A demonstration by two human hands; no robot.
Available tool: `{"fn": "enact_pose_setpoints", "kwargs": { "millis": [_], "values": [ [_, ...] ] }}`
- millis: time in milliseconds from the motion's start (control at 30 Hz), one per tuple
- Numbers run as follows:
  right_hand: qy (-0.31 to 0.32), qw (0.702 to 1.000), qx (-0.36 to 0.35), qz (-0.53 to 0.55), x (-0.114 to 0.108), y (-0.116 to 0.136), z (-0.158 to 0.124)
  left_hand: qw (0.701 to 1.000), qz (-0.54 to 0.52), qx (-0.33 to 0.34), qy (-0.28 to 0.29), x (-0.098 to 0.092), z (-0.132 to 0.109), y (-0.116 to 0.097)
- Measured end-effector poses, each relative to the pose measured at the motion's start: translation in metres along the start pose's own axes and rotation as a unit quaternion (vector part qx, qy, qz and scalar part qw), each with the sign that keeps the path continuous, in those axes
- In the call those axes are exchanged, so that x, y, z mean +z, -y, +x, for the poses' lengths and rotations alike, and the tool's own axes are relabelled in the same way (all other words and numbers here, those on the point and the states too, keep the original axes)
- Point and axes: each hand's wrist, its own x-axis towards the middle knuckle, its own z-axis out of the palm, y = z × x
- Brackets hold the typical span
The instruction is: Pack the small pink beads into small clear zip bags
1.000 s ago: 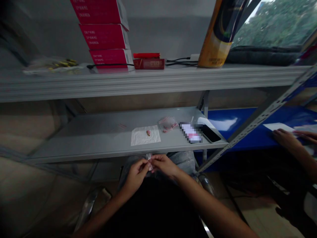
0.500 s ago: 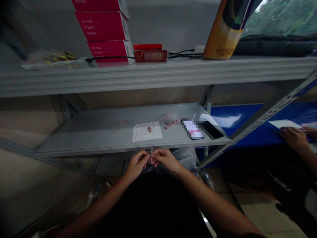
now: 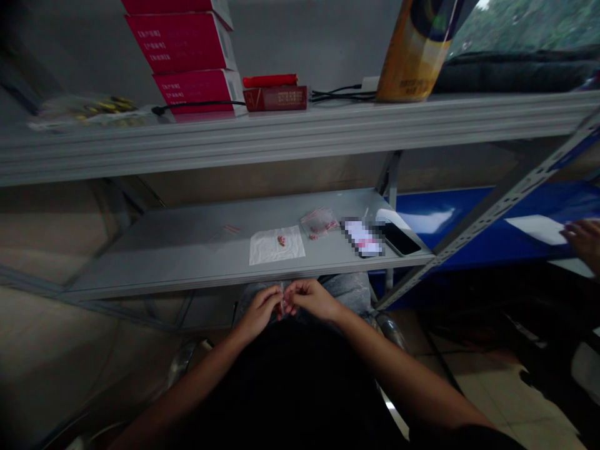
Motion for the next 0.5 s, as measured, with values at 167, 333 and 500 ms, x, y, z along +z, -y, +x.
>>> {"fn": "enact_pose_setpoints", "kwargs": {
  "millis": [167,333,500],
  "values": [
    [-0.012,0.999,-0.014,0.031,0.004,0.0,0.001,0.999,0.037,0.02,0.014,-0.001,-0.003,-0.009],
    [0.02,0.999,-0.031,-0.01,0.005,0.004,-0.001,0.997,0.052,0.032,0.044,-0.001,-0.006,-0.015],
    [0.03,0.998,-0.032,-0.036,-0.001,0.004,-0.004,0.997,0.041,0.026,0.062,-0.001,-0.008,-0.012]
  ]
}}
